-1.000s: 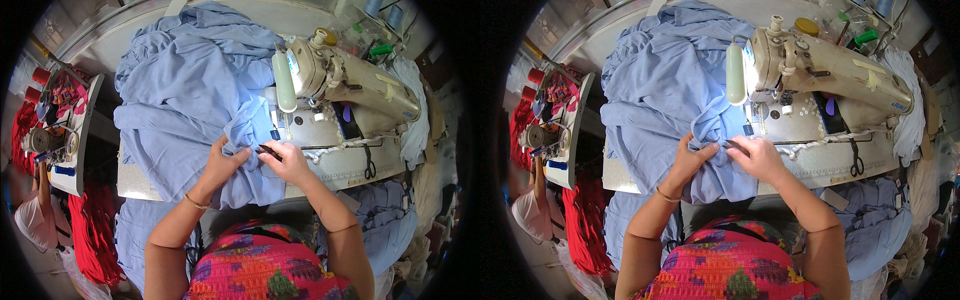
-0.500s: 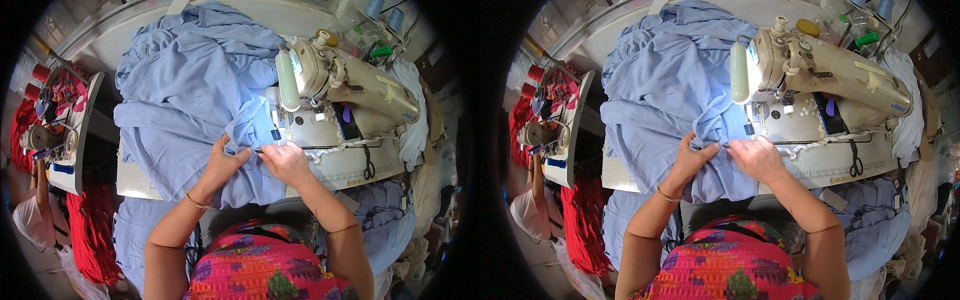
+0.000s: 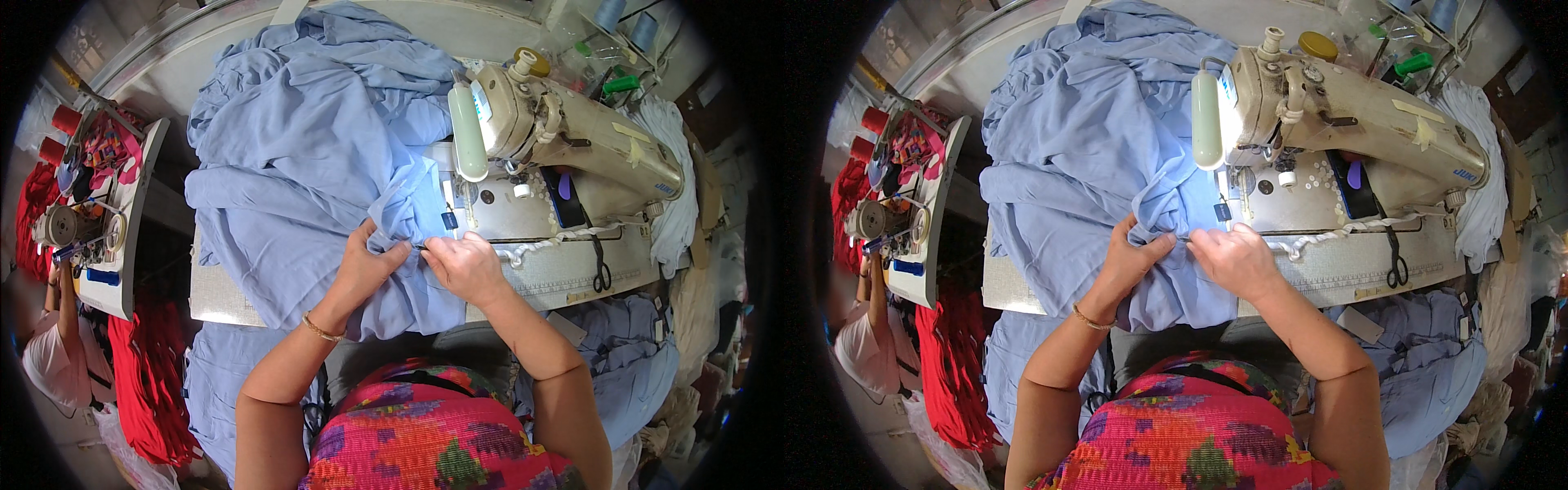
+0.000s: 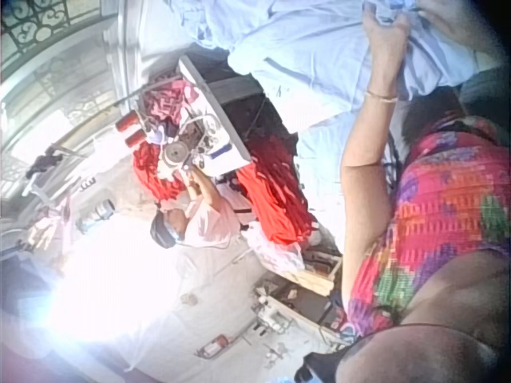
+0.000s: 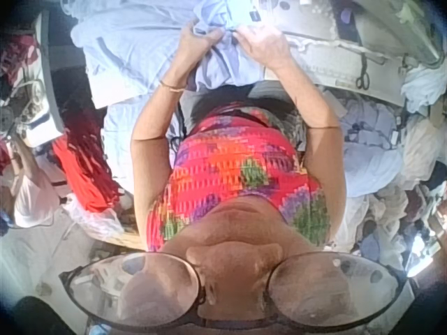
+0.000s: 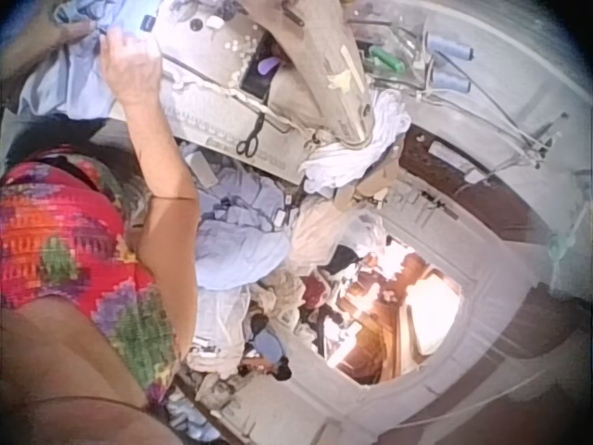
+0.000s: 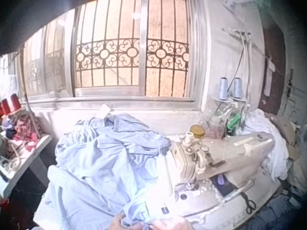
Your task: The person picks up a light blue shirt, uses small snips to trim loose threads from the cuff and collar areas, and turns the shirt over to check different sections.
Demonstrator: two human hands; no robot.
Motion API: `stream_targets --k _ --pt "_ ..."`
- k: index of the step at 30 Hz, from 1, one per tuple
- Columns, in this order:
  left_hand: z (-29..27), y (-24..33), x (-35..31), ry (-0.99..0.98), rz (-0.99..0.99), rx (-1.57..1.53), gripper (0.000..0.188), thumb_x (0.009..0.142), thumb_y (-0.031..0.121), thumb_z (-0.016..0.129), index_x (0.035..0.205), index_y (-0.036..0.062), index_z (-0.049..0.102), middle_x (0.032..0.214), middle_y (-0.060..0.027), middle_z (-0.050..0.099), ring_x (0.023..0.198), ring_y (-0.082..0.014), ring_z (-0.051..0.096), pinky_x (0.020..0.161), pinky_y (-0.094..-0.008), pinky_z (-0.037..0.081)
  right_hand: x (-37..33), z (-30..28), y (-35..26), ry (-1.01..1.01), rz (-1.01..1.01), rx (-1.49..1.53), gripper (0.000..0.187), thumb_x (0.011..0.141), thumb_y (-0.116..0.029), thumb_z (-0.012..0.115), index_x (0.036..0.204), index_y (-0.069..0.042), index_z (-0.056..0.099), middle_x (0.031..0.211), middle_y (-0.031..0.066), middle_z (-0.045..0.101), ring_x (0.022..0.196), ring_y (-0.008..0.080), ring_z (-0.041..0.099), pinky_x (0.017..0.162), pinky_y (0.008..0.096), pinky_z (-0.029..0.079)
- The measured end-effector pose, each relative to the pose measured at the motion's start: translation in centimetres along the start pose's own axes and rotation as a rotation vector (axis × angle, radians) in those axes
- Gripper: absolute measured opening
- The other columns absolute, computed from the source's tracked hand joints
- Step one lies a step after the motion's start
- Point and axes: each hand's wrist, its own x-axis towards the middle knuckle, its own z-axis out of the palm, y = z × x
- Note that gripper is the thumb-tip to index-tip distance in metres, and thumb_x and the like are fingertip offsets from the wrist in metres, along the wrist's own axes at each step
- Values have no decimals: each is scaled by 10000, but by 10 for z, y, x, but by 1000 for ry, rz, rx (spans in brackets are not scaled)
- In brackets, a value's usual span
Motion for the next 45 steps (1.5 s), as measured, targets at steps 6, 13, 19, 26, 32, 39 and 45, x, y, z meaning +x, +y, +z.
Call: stream_targets --k 6,13,19,26,32,39,45 --pt "1 0 0 6 25 19 430 731 80 723 1110 -32 552 973 -70 619 837 -132 580 765 -263 480 0 0 1 24 5 9 130 793 -198 631 823 -83 578 575 62 546 505 238 536 511 333 396" --pt "0 -5 1 4 29 -6 367 772 53 674 1116 -12 565 945 -41 626 836 -103 567 761 -246 463 -2 -1 -2 16 -168 -29 146 744 -204 665 810 -103 583 582 25 501 490 207 513 501 312 375" --pt "-1 0 0 -10 -29 -193 359 761 41 687 1096 -18 574 948 -56 626 832 -110 577 754 -247 478 -5 -2 1 63 -101 161 165 743 -211 683 790 -85 588 593 25 545 491 207 520 506 308 366" --pt "-1 2 -3 -18 -7 -171 336 765 46 674 1083 -13 585 939 -46 628 827 -102 574 749 -245 476 -3 -5 1 34 182 248 170 792 -231 645 821 -81 571 671 83 614 573 278 578 556 356 423" --pt "-1 -3 -2 -4 126 11 320 774 65 661 1081 2 594 914 -11 621 815 -78 552 737 -233 457 -3 -5 -1 14 190 193 169 808 -239 628 814 -85 557 690 74 618 578 280 567 558 350 419" --pt "1 -3 -4 -10 148 51 328 782 62 653 1098 3 586 910 -5 613 816 -73 541 741 -230 451 -3 -3 0 39 174 184 163 806 -225 633 816 -79 562 663 77 609 564 266 568 545 346 406" --pt "-1 -1 -3 -10 101 23 358 758 65 692 1088 -17 579 919 -36 619 814 -98 561 739 -240 468 -2 -1 0 59 144 182 161 786 -202 660 839 -68 587 623 72 599 536 248 570 530 338 392"
